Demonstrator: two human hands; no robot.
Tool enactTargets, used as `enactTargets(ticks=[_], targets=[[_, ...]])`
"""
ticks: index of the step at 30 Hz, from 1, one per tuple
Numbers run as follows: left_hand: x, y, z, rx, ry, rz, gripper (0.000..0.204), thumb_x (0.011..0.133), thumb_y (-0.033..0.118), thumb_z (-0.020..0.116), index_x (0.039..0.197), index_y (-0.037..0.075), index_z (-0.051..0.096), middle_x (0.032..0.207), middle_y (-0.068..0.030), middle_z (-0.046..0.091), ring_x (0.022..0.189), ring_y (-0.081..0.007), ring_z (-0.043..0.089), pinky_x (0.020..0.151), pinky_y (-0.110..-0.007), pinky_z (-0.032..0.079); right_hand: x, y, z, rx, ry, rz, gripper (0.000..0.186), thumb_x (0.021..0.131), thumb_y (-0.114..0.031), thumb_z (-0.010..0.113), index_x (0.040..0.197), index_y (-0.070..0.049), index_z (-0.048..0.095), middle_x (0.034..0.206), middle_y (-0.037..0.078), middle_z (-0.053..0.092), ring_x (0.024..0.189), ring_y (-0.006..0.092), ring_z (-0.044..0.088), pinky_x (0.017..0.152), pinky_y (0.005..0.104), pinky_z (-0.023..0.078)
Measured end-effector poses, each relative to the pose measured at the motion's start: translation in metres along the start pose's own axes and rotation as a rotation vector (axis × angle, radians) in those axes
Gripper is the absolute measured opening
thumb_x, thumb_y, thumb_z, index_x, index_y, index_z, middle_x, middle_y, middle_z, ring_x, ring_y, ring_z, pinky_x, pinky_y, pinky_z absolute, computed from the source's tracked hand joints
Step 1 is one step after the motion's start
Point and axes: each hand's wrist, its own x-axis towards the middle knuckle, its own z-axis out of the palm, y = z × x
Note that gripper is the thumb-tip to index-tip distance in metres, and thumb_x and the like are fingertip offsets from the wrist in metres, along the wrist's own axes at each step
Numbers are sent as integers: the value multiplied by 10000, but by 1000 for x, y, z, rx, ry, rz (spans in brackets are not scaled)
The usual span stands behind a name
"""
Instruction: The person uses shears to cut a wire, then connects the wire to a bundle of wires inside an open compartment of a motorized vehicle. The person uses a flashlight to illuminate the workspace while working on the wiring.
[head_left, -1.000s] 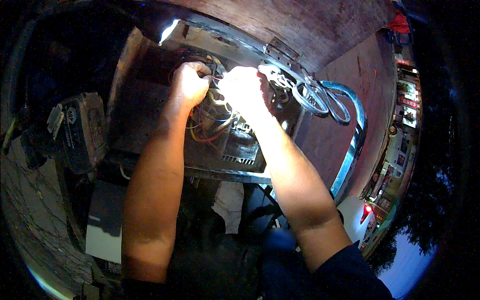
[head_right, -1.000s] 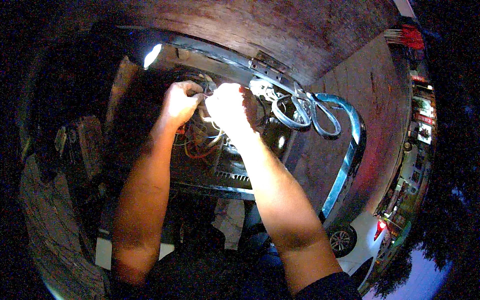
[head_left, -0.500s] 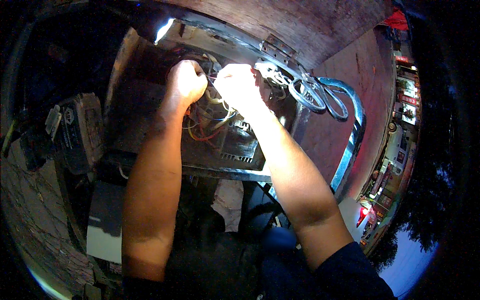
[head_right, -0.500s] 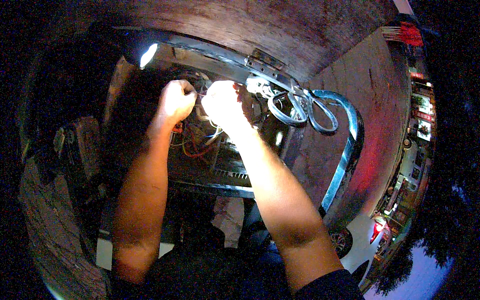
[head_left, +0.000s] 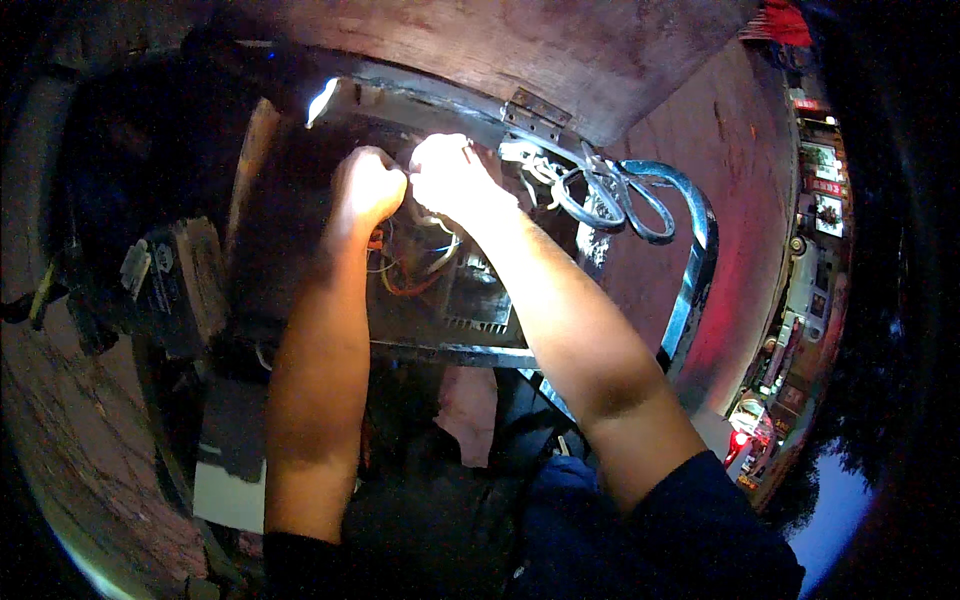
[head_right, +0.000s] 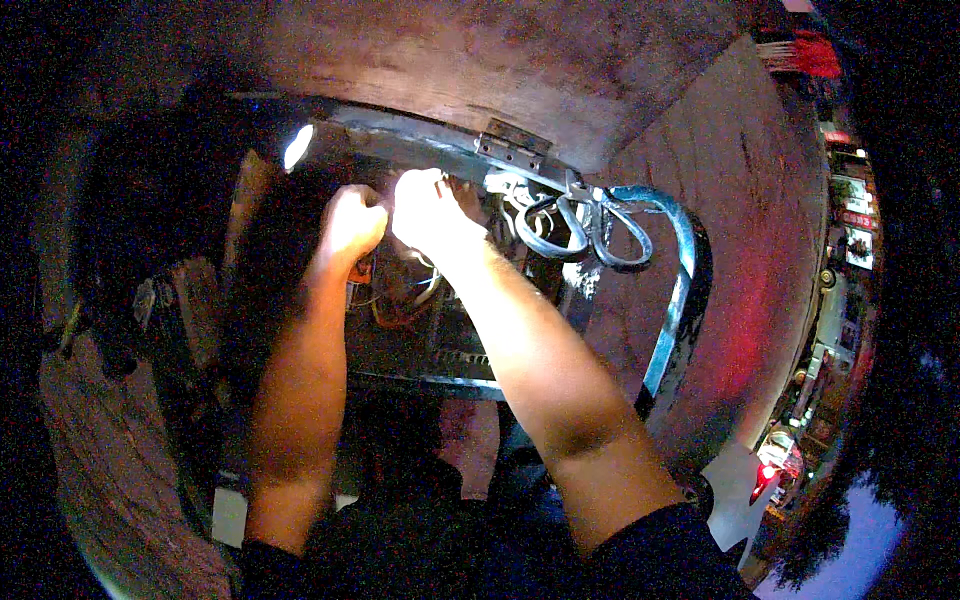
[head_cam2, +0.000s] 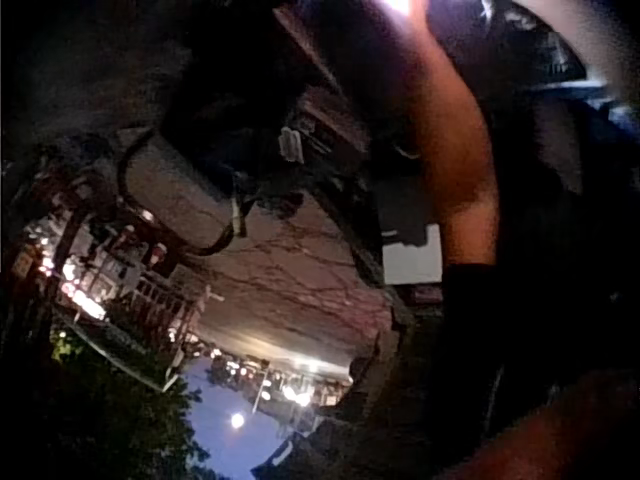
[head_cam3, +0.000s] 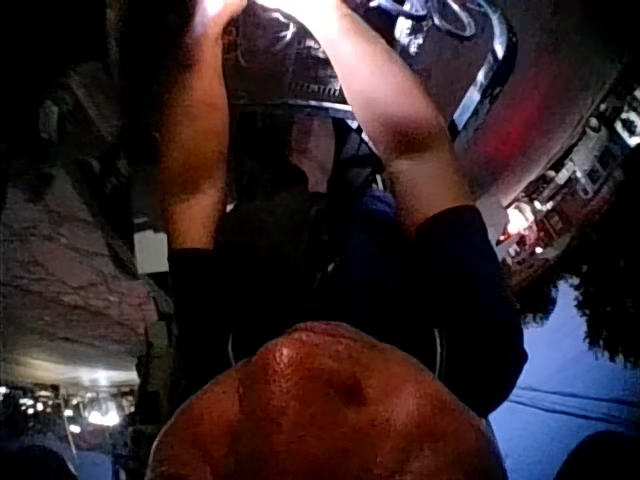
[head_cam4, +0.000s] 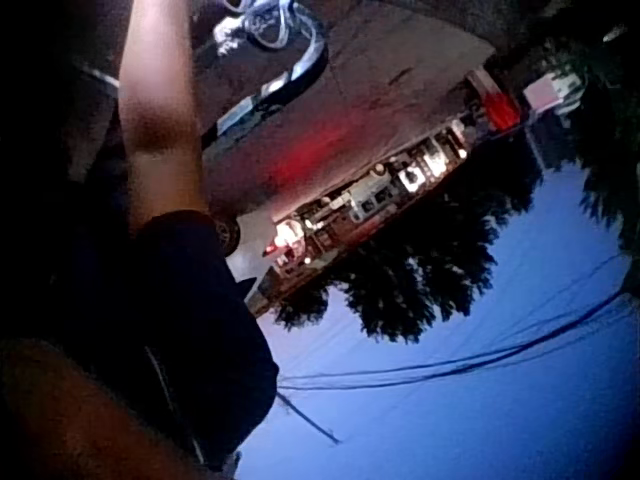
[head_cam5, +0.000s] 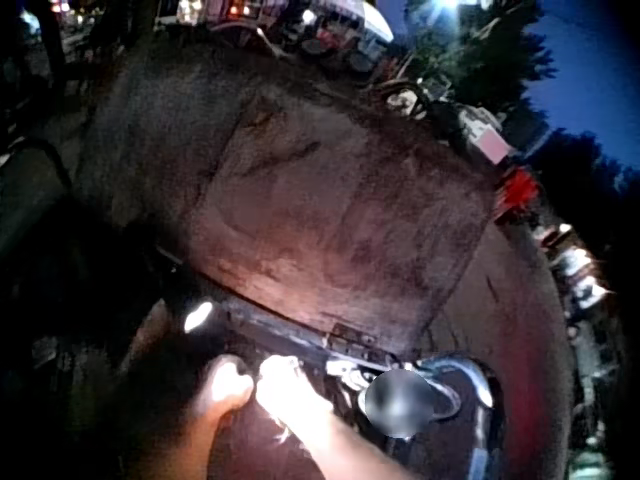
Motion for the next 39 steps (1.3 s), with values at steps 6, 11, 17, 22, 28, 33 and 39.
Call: enactTargets(ticks=[6,11,17,22,28,33,39], targets=[[9,-26,12,-105,84,43,254,693,176,613,850,-13,677,959,-259,657,939,-421,626,817,-465,498,21,12,70,-221,78,-126,187,760,-170,597,783,-12,695,812,191,680,805,329,680,741,421,542],[8,-31,13,-60,144,102,208,739,170,595,813,1,692,894,-239,669,894,-413,639,783,-454,504,26,21,76,421,-138,387,301,852,-206,457,945,-9,666,967,221,653,909,367,647,803,434,529],[4,-16,14,-65,144,97,221,747,194,616,790,-11,684,851,-252,662,850,-413,650,740,-454,510,4,-27,18,427,226,709,442,889,-315,386,914,34,657,925,246,669,849,388,665,764,433,541],[17,-30,29,-39,203,-26,298,733,270,662,776,-26,662,850,-261,649,843,-435,639,727,-467,509,14,15,67,240,-133,398,297,907,-247,440,817,-64,655,857,153,666,870,296,646,738,389,516],[14,-34,22,-71,222,130,220,698,196,685,758,-15,680,757,-226,664,715,-359,675,645,-400,523,5,-3,34,558,-66,593,357,883,-318,474,892,-31,687,919,206,688,894,340,679,739,416,533],[5,-21,-14,-117,19,15,170,736,120,700,847,-9,716,821,-178,703,764,-273,686,709,-363,522,23,17,77,191,-205,226,125,755,-108,607,777,-42,711,789,197,660,824,349,656,771,404,532],[5,-13,-19,289,258,627,140,751,112,661,877,76,710,866,-169,668,836,-384,638,746,-438,526,16,52,107,179,-46,67,188,763,-114,602,898,-5,676,923,215,655,923,363,640,846,405,510]])
